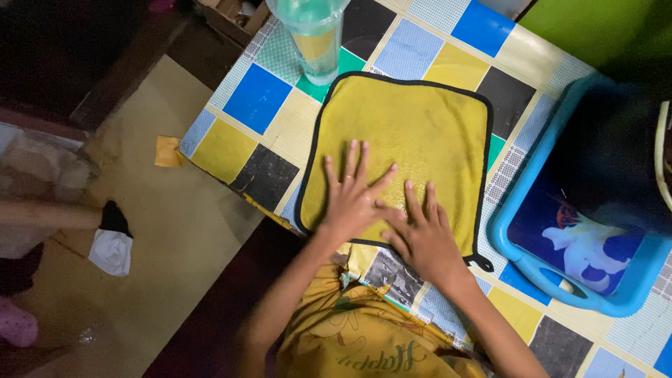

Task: The person wets a yellow cloth with water from a glass, folds it, and uses it to wipe the leaves of a potted plant. The cloth is repeatedly dipped into a blue tray of water and wrung out during the process.

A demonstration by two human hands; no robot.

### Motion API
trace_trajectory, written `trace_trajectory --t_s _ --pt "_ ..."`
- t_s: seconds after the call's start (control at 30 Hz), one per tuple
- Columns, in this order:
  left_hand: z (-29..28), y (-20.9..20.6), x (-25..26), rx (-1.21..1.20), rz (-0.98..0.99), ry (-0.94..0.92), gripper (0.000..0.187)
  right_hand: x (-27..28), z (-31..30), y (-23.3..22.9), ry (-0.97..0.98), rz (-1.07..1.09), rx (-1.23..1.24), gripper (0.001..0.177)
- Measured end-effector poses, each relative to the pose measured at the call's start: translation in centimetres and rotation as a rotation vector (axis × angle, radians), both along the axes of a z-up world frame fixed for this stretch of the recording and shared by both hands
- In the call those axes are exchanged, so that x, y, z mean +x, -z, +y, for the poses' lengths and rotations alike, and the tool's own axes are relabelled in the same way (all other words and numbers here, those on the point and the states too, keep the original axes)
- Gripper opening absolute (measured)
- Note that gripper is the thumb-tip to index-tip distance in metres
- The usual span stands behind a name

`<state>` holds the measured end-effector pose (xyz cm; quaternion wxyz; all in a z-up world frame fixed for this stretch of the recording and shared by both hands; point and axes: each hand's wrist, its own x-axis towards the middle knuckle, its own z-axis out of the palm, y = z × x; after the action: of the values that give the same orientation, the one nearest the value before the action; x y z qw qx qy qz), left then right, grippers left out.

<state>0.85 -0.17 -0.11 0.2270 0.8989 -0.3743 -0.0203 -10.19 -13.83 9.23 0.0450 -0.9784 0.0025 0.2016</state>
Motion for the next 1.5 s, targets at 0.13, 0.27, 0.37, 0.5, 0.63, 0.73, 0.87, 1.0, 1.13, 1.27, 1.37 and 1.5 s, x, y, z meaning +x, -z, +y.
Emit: trace_trajectory --t_s 0.13,0.27,0.37,0.5,0.63,0.73,0.87,1.0,1.13,1.27,1.37,1.5 --pt "1.8 -0.5 0.7 0.074 0.043 0.039 0.083 -5.4 -2.4 3.4 -0.078 -0.104 0.005 0.064" --pt "1.5 -1.8 0.2 -0.005 0.060 0.005 0.059 -5.4 -3.2 2.9 0.008 -0.241 0.129 0.063" --pt "1.3 -1.1 -0.5 -0.012 0.025 -0.038 0.055 -1.4 -1.9 3.6 0.068 -0.385 0.140 0.058" --pt "1.8 0.1 -0.8 0.039 -0.075 -0.091 0.054 2.0 -1.5 6.2 0.082 -0.435 0.074 0.056" --pt "2.1 0.3 -1.2 0.031 -0.083 -0.086 0.056 1.3 -1.8 6.5 0.054 -0.444 0.065 0.056" --pt "2.8 1.1 -1.2 -0.023 -0.080 -0.059 0.054 0.4 -2.2 7.2 0.020 -0.466 0.068 0.057" --pt "4.1 1.5 -1.6 -0.037 -0.098 0.005 0.054 -1.6 -2.3 6.4 0.001 -0.426 0.083 0.056" --pt "5.3 0.8 -2.7 0.006 -0.098 0.033 0.055 -3.3 -2.0 5.8 0.014 -0.364 0.090 0.056" --pt "6.7 -0.3 -2.7 -0.025 0.023 0.024 0.057 -4.3 -2.3 4.0 0.045 -0.313 0.094 0.058" --pt "4.6 -2.0 0.3 -0.075 -0.025 -0.059 0.063 -1.0 -3.0 2.1 0.182 -0.301 0.181 0.061" --pt "1.2 -0.7 4.6 -0.096 -0.140 -0.135 0.061 3.4 -4.2 2.8 0.208 -0.410 0.142 0.059" --pt "-0.5 3.0 7.0 0.008 -0.290 -0.244 0.058 6.9 -5.8 5.3 0.227 -0.378 0.073 0.059"
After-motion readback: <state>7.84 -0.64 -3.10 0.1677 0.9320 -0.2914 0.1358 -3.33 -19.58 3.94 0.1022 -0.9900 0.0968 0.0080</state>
